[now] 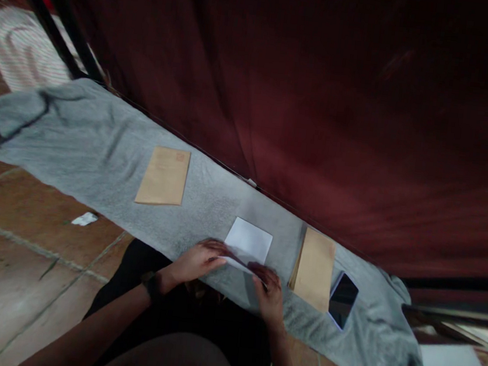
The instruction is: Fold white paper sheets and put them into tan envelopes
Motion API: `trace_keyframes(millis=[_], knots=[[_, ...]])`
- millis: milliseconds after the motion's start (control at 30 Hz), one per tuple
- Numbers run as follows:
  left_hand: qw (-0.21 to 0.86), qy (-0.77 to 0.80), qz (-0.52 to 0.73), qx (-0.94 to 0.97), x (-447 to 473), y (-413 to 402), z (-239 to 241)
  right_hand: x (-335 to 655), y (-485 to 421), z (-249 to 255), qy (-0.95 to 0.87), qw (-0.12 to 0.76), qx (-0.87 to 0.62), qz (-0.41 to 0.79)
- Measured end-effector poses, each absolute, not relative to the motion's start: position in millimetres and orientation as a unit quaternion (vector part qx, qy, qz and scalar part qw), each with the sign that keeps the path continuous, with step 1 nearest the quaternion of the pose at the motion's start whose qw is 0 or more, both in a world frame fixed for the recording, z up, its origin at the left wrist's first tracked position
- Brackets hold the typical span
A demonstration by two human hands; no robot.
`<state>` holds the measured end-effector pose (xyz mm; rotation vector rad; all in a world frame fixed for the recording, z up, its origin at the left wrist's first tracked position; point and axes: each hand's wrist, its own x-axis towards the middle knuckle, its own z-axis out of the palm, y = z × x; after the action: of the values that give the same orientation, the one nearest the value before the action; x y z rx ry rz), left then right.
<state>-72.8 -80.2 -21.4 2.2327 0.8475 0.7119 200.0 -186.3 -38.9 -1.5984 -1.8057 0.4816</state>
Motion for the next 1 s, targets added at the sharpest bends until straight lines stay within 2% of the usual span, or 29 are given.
trace_keyframes(millis=[133,300,567,833,1000], knots=[[0.311,0.453,0.293,0.782,-54.2,-76.8,-21.1,191.1,-174.4,-39.4,-0.603,0.341,-0.711,0.124],[0.222,0.568,0.236,0.756,-30.9,-69.9,-18.3,177.0,-152.7,-34.4,-0.559,0.284,-0.776,0.068],[0.175,0.596,0.161,0.767,-21.3,-61.7,-13.4,168.4,-142.0,-29.4,-0.533,0.199,-0.822,0.026],[0.205,0.641,0.061,0.738,-12.4,-43.8,3.2,170.8,-131.8,-29.1,-0.542,0.187,-0.819,-0.011],[0.199,0.652,0.051,0.73,-8.4,-32.9,0.6,173.9,-123.3,-29.5,-0.542,0.176,-0.821,-0.033]])
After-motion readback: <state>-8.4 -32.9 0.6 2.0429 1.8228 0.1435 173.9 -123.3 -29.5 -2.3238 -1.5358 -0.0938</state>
